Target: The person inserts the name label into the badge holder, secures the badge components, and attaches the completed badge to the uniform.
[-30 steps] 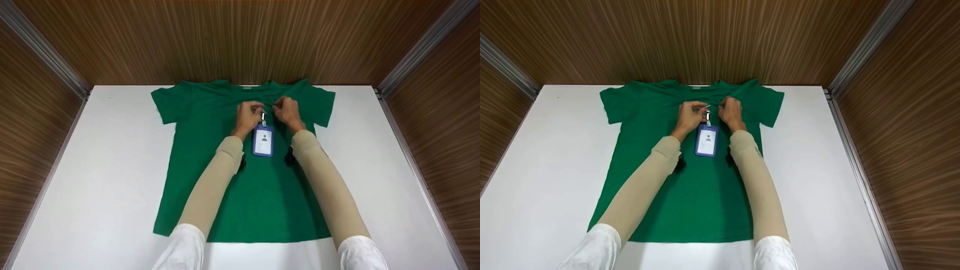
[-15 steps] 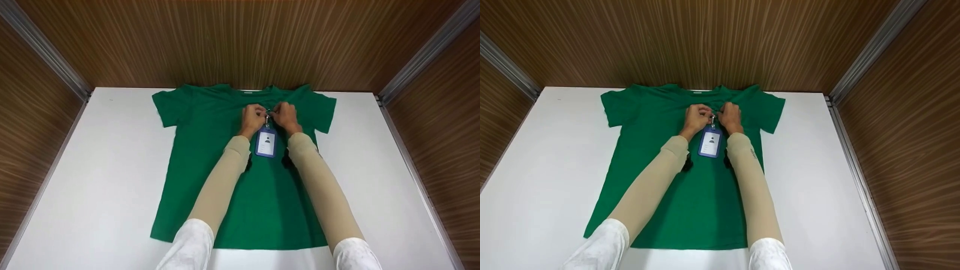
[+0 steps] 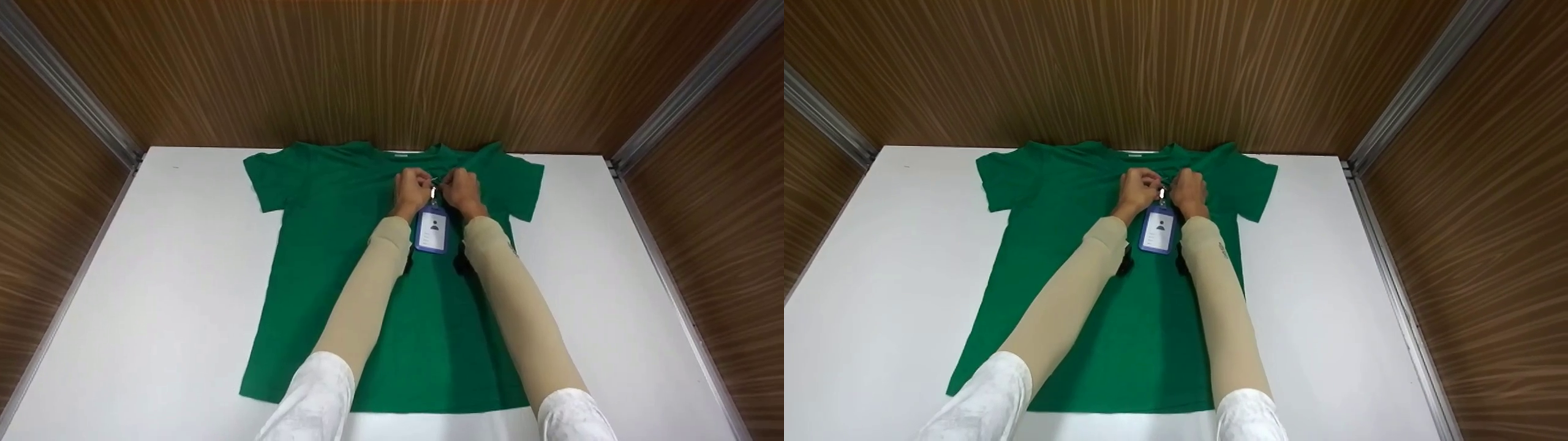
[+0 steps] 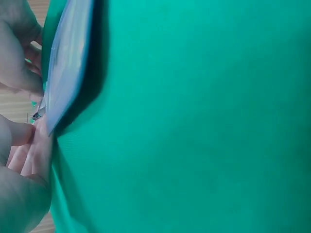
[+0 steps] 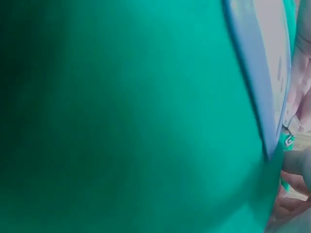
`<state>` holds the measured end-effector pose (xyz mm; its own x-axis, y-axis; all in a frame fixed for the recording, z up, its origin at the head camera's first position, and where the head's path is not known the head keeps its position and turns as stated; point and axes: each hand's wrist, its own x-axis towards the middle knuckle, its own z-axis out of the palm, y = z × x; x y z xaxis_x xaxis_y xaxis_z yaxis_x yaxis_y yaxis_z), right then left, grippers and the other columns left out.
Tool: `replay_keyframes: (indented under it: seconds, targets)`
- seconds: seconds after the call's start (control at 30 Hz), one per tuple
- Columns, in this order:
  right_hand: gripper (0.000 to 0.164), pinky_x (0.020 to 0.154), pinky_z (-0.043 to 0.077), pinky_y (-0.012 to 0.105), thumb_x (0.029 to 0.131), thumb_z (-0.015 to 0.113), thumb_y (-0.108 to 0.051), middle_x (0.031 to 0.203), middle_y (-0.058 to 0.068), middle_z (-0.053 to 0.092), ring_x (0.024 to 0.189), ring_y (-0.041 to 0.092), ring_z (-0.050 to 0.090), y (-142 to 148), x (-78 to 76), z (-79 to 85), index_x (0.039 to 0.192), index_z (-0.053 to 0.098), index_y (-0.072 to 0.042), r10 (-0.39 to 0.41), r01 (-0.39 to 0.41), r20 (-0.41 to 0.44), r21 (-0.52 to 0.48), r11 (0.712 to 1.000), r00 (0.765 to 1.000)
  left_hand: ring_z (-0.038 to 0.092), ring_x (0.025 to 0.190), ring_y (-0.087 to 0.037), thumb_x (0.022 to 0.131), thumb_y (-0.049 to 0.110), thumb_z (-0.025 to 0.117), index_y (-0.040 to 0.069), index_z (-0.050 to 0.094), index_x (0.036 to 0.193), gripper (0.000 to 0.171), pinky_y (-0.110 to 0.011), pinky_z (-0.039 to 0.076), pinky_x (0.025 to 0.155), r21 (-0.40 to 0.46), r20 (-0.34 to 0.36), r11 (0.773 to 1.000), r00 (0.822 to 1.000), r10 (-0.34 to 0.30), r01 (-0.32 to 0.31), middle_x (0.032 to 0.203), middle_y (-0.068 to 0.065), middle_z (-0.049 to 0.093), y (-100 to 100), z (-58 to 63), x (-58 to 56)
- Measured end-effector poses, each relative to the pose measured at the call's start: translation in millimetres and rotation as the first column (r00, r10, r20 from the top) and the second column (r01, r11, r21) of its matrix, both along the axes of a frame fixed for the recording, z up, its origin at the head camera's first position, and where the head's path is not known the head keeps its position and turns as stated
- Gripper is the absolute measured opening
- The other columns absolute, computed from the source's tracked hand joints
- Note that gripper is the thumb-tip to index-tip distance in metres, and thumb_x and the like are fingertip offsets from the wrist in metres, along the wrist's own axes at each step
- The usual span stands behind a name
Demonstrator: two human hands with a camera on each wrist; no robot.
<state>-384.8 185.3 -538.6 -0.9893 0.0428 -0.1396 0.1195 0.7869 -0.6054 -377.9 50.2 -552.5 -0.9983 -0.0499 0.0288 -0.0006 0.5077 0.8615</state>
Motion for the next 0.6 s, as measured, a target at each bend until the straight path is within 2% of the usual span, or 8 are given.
replay_keyframes:
  seconds: [0.1,0.17,0.27,0.33,0.43,0.53,0.6]
  targets:
    - [0.017,0.072,0.048,0.034,0.101,0.056,-0.011,0.085,0.012,0.064,0.082,0.025,0.060,2.8,0.1,0.5,0.094,0.069,-0.003,-0.011,0.011,0.011,-0.027,1.000,1.000,0.072,0.094,-0.016,0.098,0.006,0.065,0.004,0.077,0.104,0.013,-0.031,0.059,0.085,-0.019,0.013,1.000,1.000,0.007,-0.007,0.097,-0.008,0.080,0.7,0.1,-0.6]
    - [0.020,0.065,0.043,0.032,0.099,0.056,-0.010,0.073,0.007,0.055,0.074,0.023,0.056,4.2,0.1,0.9,0.081,0.064,-0.008,-0.025,0.026,0.030,-0.047,0.999,0.999,0.070,0.091,-0.015,0.097,0.005,0.066,0.004,0.077,0.102,0.012,-0.030,0.058,0.083,-0.025,0.020,1.000,1.000,0.010,-0.010,0.096,-0.008,0.079,1.0,0.4,-0.3]
    - [0.025,0.061,0.039,0.031,0.098,0.055,-0.009,0.068,0.003,0.048,0.070,0.021,0.053,5.3,-0.8,2.1,0.074,0.056,-0.013,-0.035,0.038,0.059,-0.058,0.998,0.998,0.068,0.088,-0.014,0.096,0.004,0.065,0.004,0.076,0.099,0.011,-0.029,0.057,0.080,-0.025,0.029,1.000,1.000,0.008,-0.007,0.095,-0.008,0.078,1.7,2.7,-0.2]
    - [0.021,0.064,0.041,0.032,0.099,0.055,-0.010,0.074,0.005,0.051,0.074,0.022,0.054,5.1,-1.8,3.3,0.078,0.058,-0.011,-0.037,0.041,0.079,-0.059,0.997,0.996,0.066,0.087,-0.014,0.096,0.003,0.066,0.005,0.076,0.097,0.010,-0.029,0.056,0.079,-0.021,0.036,1.000,0.999,0.005,-0.004,0.095,-0.008,0.077,1.9,4.8,-1.0]
    - [0.013,0.083,0.053,0.039,0.102,0.056,-0.013,0.097,0.012,0.064,0.090,0.026,0.060,5.5,-2.0,5.3,0.101,0.066,-0.006,-0.028,0.033,0.088,-0.064,0.997,0.996,0.063,0.086,-0.012,0.095,0.003,0.066,0.006,0.076,0.093,0.011,-0.028,0.055,0.079,-0.029,0.041,1.000,0.999,0.004,-0.003,0.094,-0.006,0.076,1.8,7.2,-2.6]
    - [0.025,0.101,0.054,0.048,0.102,0.057,-0.015,0.120,0.018,0.068,0.106,0.031,0.063,6.8,-1.9,6.2,0.121,0.067,-0.002,-0.006,0.010,0.066,-0.050,0.999,0.998,0.063,0.084,-0.012,0.093,0.003,0.066,0.005,0.078,0.086,0.014,-0.029,0.055,0.079,-0.067,0.019,0.998,1.000,0.011,-0.009,0.090,-0.006,0.076,2.2,8.4,-5.6]
    - [0.026,0.102,0.053,0.048,0.101,0.057,-0.014,0.121,0.020,0.069,0.108,0.033,0.063,8.1,-1.8,5.6,0.121,0.067,-0.001,0.001,0.001,0.051,-0.045,0.999,0.999,0.064,0.084,-0.012,0.092,0.003,0.065,0.005,0.079,0.083,0.016,-0.030,0.056,0.080,-0.091,0.005,0.996,1.000,0.011,-0.011,0.088,-0.006,0.077,2.7,8.8,-7.2]
